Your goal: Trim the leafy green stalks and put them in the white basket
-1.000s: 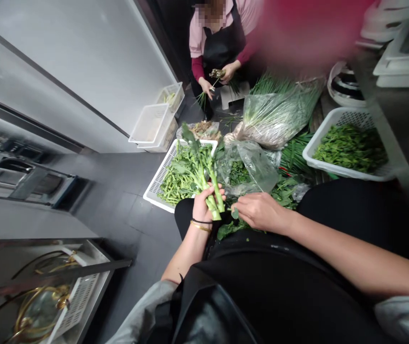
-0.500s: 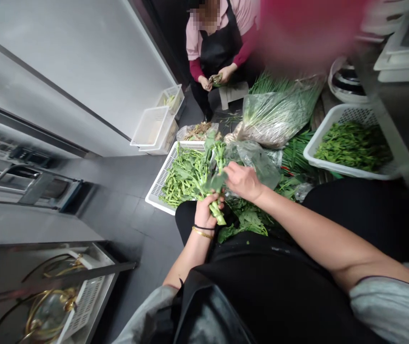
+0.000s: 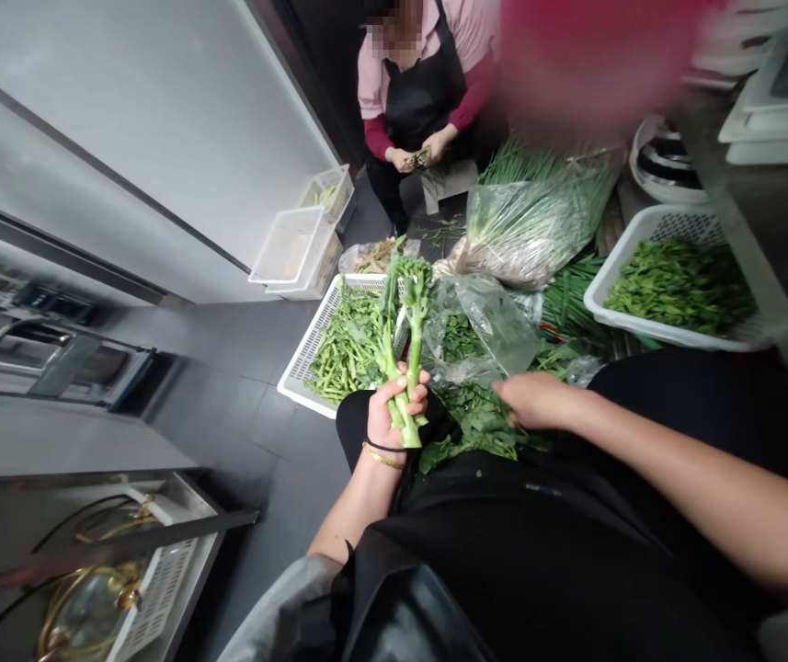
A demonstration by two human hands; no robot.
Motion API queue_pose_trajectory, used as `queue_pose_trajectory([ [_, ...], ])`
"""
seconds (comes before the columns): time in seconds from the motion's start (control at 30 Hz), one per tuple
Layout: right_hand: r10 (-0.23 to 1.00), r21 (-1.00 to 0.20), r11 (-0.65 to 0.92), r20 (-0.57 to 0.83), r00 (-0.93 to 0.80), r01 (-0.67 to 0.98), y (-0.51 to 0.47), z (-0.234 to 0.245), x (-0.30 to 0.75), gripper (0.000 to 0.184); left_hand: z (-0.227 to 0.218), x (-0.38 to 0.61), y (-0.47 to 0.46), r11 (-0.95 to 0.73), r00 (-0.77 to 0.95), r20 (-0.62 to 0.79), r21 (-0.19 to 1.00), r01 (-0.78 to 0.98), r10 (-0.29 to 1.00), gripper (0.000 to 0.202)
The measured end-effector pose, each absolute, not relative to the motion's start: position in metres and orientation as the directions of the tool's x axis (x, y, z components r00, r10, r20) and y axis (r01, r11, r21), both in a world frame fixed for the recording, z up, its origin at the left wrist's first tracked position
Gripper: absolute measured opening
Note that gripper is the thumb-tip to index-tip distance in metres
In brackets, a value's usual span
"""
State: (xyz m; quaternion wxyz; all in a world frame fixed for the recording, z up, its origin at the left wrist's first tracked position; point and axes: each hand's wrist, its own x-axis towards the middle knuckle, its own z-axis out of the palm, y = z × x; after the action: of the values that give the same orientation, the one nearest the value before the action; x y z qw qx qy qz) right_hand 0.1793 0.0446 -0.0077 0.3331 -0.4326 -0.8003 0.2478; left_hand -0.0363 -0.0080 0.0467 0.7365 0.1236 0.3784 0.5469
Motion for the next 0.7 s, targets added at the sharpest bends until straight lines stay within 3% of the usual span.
queue_pose_trajectory([
  [0.03,0.855,-0.791,0.432,0.206,-0.476,0.434,0.055,0.005,0.178,0.03,0.046,-0.035,-0.01,0.379,0.129,-0.419,0.597,-0.707,0.899,0.028],
  [0.1,0.836,-0.973,0.125,0.0,-0.548,0.192,0.074,0.035,0.169,0.04,0.044,-0.031,-0.013,0.39,0.147,-0.412,0.603,-0.696,0.899,0.031],
  [0.17,0.867,-0.997,-0.065,-0.038,-0.496,-0.039,0.085,0.062,0.155,0.038,0.044,-0.025,-0.015,0.393,0.146,-0.406,0.635,-0.665,0.902,0.032],
  [0.27,0.923,-0.986,-0.069,-0.006,-0.384,-0.151,0.086,0.078,0.133,0.04,0.047,-0.018,-0.014,0.298,0.036,-0.343,0.755,-0.584,0.939,0.035],
  [0.37,0.975,-0.989,0.144,0.137,-0.175,0.028,0.077,0.07,0.12,0.039,0.05,-0.013,-0.011,0.153,-0.127,-0.255,0.835,-0.529,0.959,0.037],
  [0.43,0.919,-0.868,0.39,0.391,-0.06,0.308,0.074,0.063,0.119,0.038,0.05,-0.011,-0.01,0.165,-0.146,-0.294,0.81,-0.562,0.945,0.037],
  [0.53,0.705,-0.462,0.611,0.686,-0.178,0.643,0.073,0.06,0.128,0.037,0.049,-0.007,-0.012,0.273,-0.082,-0.419,0.716,-0.643,0.904,0.036],
  [0.6,0.606,-0.253,0.66,0.737,-0.301,0.708,0.071,0.063,0.138,0.035,0.047,-0.005,-0.014,0.325,-0.051,-0.473,0.676,-0.661,0.88,0.036],
  [0.7,0.565,-0.135,0.676,0.727,-0.391,0.725,0.058,0.062,0.152,0.037,0.045,-0.003,-0.014,0.348,-0.056,-0.505,0.667,-0.659,0.862,0.034],
])
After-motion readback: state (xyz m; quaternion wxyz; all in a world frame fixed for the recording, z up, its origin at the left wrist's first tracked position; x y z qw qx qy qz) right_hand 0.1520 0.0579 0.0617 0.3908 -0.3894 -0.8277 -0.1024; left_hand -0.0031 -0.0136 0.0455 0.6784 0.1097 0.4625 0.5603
